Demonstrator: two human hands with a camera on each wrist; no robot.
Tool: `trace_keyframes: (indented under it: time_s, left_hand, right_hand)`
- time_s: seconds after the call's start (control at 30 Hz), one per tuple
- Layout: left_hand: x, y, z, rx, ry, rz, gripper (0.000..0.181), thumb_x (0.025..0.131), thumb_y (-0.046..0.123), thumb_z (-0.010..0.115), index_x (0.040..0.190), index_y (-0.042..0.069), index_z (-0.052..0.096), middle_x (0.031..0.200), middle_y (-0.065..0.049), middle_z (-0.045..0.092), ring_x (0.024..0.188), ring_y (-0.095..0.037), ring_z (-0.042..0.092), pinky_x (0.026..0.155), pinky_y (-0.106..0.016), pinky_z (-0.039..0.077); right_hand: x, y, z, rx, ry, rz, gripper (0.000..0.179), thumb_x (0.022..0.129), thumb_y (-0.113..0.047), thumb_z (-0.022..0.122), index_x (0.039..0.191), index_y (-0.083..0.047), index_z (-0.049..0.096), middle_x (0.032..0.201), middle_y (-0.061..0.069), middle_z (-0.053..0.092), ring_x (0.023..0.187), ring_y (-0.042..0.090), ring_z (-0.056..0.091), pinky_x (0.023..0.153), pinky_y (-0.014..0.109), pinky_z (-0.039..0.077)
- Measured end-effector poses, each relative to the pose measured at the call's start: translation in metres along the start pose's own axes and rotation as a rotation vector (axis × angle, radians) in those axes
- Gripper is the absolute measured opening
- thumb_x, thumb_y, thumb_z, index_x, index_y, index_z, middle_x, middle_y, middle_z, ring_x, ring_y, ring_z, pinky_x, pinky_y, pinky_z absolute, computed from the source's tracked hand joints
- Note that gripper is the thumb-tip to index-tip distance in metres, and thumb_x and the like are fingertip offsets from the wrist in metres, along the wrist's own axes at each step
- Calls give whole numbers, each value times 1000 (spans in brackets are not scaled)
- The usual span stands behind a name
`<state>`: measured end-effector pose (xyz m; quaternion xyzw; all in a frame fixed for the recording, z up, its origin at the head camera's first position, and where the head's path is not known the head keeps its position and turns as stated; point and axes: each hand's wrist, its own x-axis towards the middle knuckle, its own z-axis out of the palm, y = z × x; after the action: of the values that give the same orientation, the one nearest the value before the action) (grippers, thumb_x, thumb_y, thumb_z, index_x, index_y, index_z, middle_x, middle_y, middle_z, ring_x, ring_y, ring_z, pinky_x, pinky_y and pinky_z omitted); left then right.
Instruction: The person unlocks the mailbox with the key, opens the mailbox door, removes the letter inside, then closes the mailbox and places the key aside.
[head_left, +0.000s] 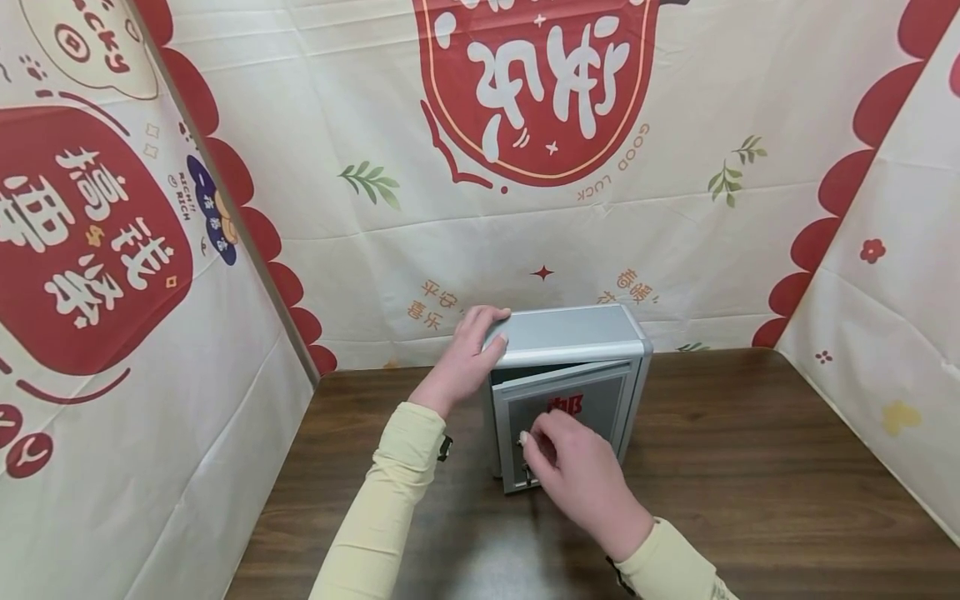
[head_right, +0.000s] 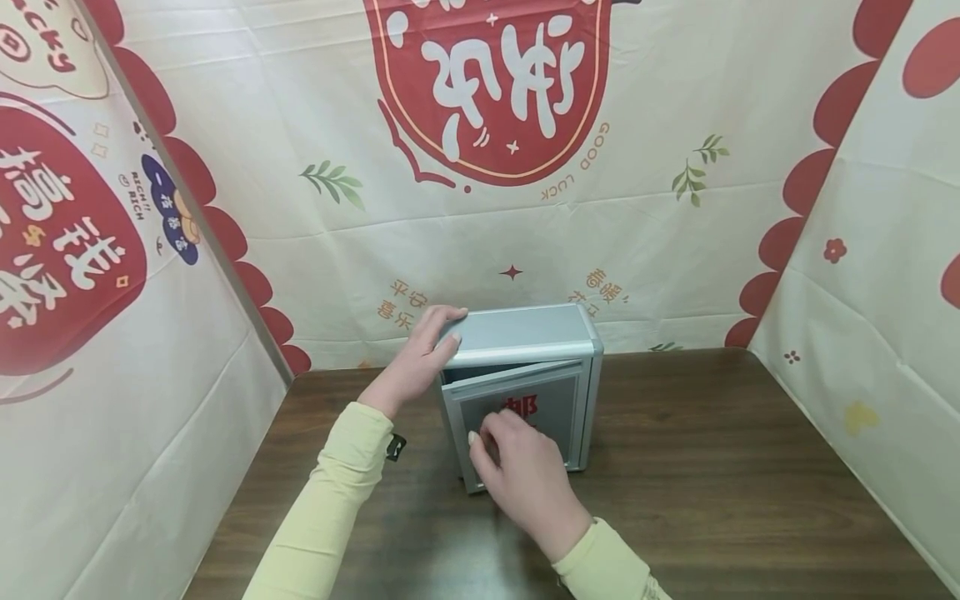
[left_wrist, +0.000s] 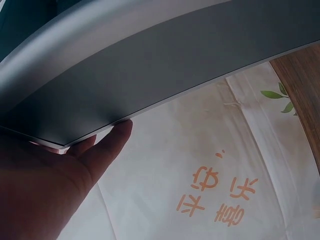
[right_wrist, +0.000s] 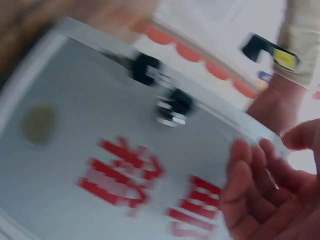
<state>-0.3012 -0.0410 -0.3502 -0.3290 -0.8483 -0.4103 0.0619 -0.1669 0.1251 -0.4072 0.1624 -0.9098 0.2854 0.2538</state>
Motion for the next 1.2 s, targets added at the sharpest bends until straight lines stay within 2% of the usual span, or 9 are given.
trace_keyframes:
  time_s: [0.1,0.2,0.33,0.4,0.57,0.83,1.0,1.2]
  left_hand:
    - [0,0,0,3,0,5,41,98,26,42,136,13,46,136,-1,38,118,-14,37,98,-38,36]
    - [0,-1,0,1,0,5,41,98,27,42,137,13,46,136,0,38,119,-14,36,98,-38,36]
    - [0,-2,0,-6,0,3,42,97,27,42,137,12,46,136,-1,38,119,-16,36,97,-39,36]
    - [0,-2,1,-8,-1,9,43,97,27,42,137,11,46,137,-3,38,119,-17,36,97,-39,36]
    - [1,-1,1,-13,-4,10,44,97,27,42,137,9,45,137,-3,38,119,-18,36,98,-40,35]
    - [1,-1,0,-2,-4,0,43,97,27,42,138,11,45,137,-1,38,120,-16,36,99,-39,35]
    - [1,-2,0,5,2,7,43,97,25,43,137,11,46,136,-2,39,121,-16,36,100,-39,34]
    - [2,-2,1,7,6,6,42,96,26,44,136,12,47,136,-2,39,121,-16,35,100,-38,34]
  right_hand:
    - [10,-9,-11,53,111,-136,8,88,-19,62,80,-19,61,82,-8,49,69,7,44,59,24,41]
    - [21,-15,-17,71,179,-235,8,87,-18,60,86,-12,64,97,0,54,85,15,49,72,30,43]
    - [31,-17,-17,39,194,-273,20,86,-19,61,101,-6,67,112,8,55,106,25,50,92,42,39]
    - [32,-16,-15,7,177,-269,29,86,-21,63,109,-5,66,116,10,55,110,27,49,95,46,37]
    - [29,-11,-8,-62,127,-275,41,86,-26,64,120,-4,64,121,12,53,112,30,47,96,49,35]
    - [23,-4,-8,-74,117,-350,43,90,-29,58,127,-7,60,125,11,52,110,30,47,95,47,34]
    - [19,1,-9,-59,156,-412,42,93,-31,54,126,-7,61,123,11,53,106,30,48,91,47,36]
    - [14,2,-13,-20,211,-441,38,93,-35,54,117,-8,65,117,10,56,103,29,49,88,45,36]
